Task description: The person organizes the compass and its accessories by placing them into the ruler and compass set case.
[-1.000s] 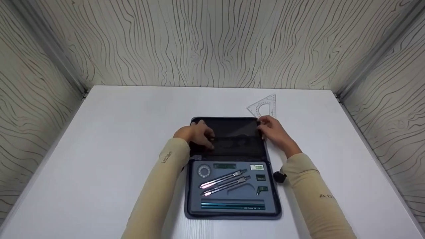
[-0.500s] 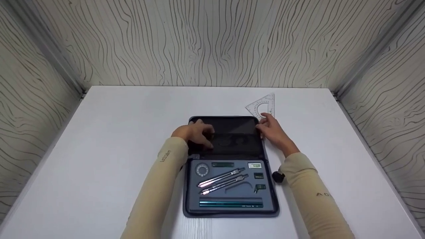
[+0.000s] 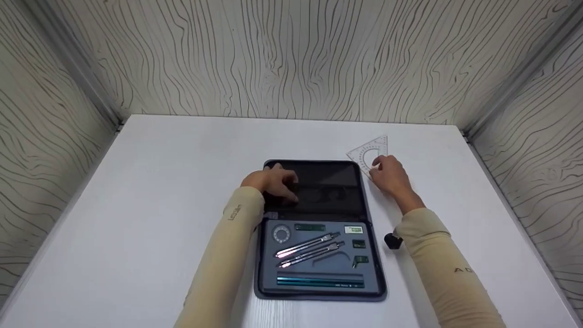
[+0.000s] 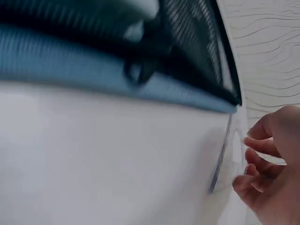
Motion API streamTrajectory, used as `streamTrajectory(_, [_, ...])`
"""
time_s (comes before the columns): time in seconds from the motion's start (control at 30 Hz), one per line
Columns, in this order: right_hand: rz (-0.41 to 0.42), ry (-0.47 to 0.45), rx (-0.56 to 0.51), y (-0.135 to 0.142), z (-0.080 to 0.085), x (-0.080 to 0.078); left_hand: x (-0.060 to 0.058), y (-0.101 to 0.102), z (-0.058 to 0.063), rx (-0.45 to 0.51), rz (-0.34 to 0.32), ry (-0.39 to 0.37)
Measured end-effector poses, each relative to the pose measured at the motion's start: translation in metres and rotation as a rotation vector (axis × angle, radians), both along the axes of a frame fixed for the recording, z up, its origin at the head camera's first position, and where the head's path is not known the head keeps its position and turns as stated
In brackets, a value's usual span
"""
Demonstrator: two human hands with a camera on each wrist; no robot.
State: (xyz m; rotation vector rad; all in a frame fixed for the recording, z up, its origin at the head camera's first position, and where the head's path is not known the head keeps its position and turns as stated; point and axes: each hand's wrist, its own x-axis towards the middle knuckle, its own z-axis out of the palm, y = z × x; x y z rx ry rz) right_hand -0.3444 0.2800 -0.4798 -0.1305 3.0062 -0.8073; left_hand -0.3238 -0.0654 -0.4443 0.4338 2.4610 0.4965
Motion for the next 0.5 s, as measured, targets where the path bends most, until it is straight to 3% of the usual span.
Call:
streamTrajectory(0.13, [0.075,-0.093,0.12,0.013,0.005,0.006,-0.001,0.002,-0.002,0.019,-0.023,-0.011])
streamTrajectory(0.27, [0.077,-0.193,0.173,0.015,0.013,0.013,-0.001,0.001,-0.003,0.009,-0.014,-0.008])
streamTrajectory(0.5, [0.078,-0.246,0.232,0.013,0.02,0.024,0.002,-0.002,-0.004,0.02,0.018,0.005])
